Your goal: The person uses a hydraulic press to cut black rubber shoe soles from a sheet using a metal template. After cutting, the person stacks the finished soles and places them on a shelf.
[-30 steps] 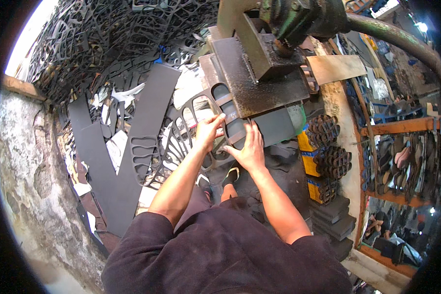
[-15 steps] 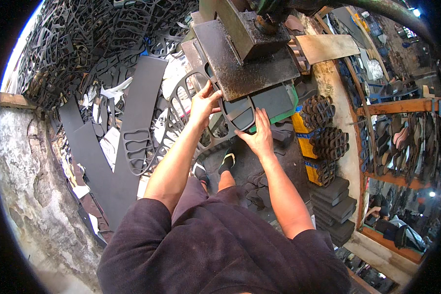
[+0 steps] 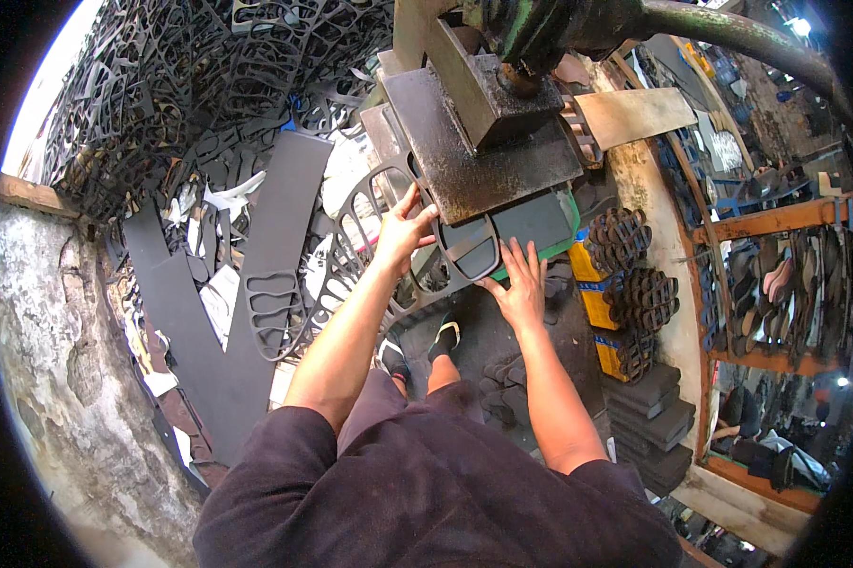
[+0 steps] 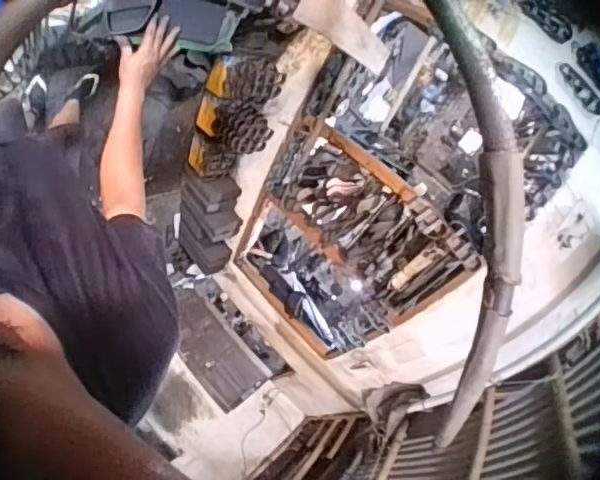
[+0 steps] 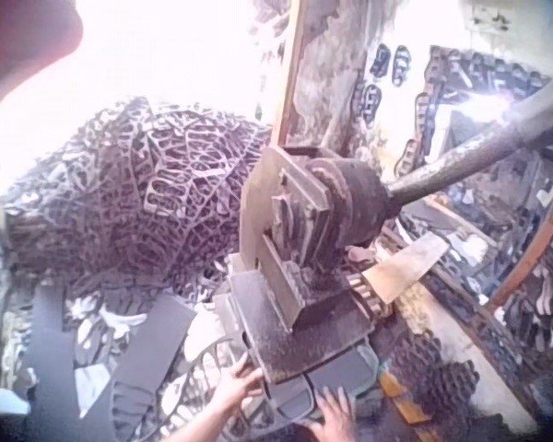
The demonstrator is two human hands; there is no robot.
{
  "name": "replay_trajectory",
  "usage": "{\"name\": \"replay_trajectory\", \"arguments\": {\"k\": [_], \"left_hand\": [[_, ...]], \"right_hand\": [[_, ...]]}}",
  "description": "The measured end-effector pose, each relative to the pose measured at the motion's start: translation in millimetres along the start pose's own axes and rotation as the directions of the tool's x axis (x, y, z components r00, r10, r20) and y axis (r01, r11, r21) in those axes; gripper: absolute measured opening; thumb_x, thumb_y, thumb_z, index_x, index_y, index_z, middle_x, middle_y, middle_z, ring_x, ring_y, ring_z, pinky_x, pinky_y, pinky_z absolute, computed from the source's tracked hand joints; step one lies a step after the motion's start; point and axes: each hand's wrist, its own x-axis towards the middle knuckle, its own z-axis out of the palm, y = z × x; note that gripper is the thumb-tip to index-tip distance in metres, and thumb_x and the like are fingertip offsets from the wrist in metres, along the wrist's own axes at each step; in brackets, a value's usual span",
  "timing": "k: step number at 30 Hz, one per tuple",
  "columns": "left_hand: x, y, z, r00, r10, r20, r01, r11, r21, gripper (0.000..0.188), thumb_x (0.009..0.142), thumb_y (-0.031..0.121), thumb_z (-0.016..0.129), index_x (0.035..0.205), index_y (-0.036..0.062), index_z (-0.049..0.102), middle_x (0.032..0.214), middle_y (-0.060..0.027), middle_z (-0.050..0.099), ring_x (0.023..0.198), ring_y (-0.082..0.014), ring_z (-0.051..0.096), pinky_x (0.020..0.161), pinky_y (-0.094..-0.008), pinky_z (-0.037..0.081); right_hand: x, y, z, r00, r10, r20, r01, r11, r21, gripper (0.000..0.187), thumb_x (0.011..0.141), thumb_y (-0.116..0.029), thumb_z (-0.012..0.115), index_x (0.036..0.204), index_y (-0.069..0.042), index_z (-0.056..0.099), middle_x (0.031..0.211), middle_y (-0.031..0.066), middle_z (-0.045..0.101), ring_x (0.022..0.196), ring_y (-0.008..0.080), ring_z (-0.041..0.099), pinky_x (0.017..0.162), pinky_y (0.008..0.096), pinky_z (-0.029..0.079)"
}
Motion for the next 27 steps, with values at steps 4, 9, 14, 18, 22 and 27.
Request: {"name": "replay_trajectory", "arguments": {"k": [4, 9, 14, 18, 22, 27], "left_hand": [[10, -43, -47, 0.892, 0.137, -0.431, -0.04, 0.973, 0.227, 0.052, 0.098, 0.02, 0.069, 0.146, 0.009, 0.052, 0.136, -0.0111, 0.059, 0.112, -0.0186, 0.064, 0.078, -0.0376, 0.057], [-11, -38, -73, 0.956, -0.164, -0.244, 0.078, 0.942, -0.326, 0.02, 0.097, 0.018, 0.069, 0.114, 0.0086, 0.064, 0.101, -0.0023, 0.072, 0.063, -0.0027, 0.056, 0.049, -0.0138, 0.036], [12, 31, -58, 0.98, -0.074, -0.182, 0.018, 0.956, -0.291, 0.051, 0.097, 0.019, 0.072, 0.142, 0.0048, 0.054, 0.114, -0.0055, 0.073, 0.1, -0.0146, 0.066, 0.088, -0.0336, 0.052], [43, 61, -45, 0.989, -0.042, -0.144, 0.007, 0.973, -0.232, 0.058, 0.097, 0.017, 0.071, 0.149, 0.004, 0.05, 0.116, -0.0049, 0.073, 0.098, -0.0136, 0.066, 0.087, -0.0303, 0.05], [53, 62, -56, 0.937, 0.014, -0.348, 0.01, 0.998, 0.066, 0.053, 0.097, 0.013, 0.071, 0.146, 0.0023, 0.052, 0.115, -0.0055, 0.069, 0.102, -0.0111, 0.062, 0.09, -0.0254, 0.048], [-47, 229, 142, 0.569, 0.819, -0.071, -0.811, 0.574, 0.113, 0.038, 0.104, 0.004, 0.06, 0.141, -0.0026, 0.053, 0.129, -0.0119, 0.063, 0.121, -0.0209, 0.062, 0.109, -0.0352, 0.047]], "right_hand": [[10, 3, -7, 0.999, 0.049, 0.013, -0.047, 0.992, -0.12, 0.077, 0.086, -0.058, 0.07, 0.152, -0.023, 0.051, 0.162, 0.0029, 0.043, 0.155, 0.0331, 0.026, 0.121, 0.0694, 0.016], [47, 20, -11, 0.994, 0.108, -0.022, -0.109, 0.992, -0.065, 0.079, 0.086, -0.062, 0.068, 0.154, -0.026, 0.048, 0.164, 0.0015, 0.04, 0.156, 0.0325, 0.024, 0.121, 0.0713, 0.013], [100, 55, -9, 0.986, 0.149, -0.07, -0.149, 0.989, 0.002, 0.08, 0.082, -0.064, 0.071, 0.144, -0.014, 0.06, 0.158, 0.0094, 0.049, 0.156, 0.0326, 0.024, 0.121, 0.071, 0.008], [138, 72, 0, 0.986, 0.122, -0.113, -0.129, 0.99, -0.055, 0.062, 0.085, -0.05, 0.075, 0.132, -0.01, 0.069, 0.151, 0.0111, 0.056, 0.152, 0.032, 0.033, 0.122, 0.0706, 0.007], [161, 64, 3, 0.983, 0.176, 0.046, -0.163, 0.966, -0.2, 0.06, 0.085, -0.047, 0.075, 0.132, -0.011, 0.069, 0.144, 0.0101, 0.062, 0.149, 0.0321, 0.038, 0.122, 0.072, 0.004], [144, 50, -169, 0.838, 0.163, 0.52, -0.176, 0.984, -0.024, 0.064, 0.088, -0.049, 0.072, 0.138, -0.01, 0.064, 0.143, 0.0159, 0.06, 0.142, 0.0381, 0.047, 0.117, 0.0767, 0.015]]}}
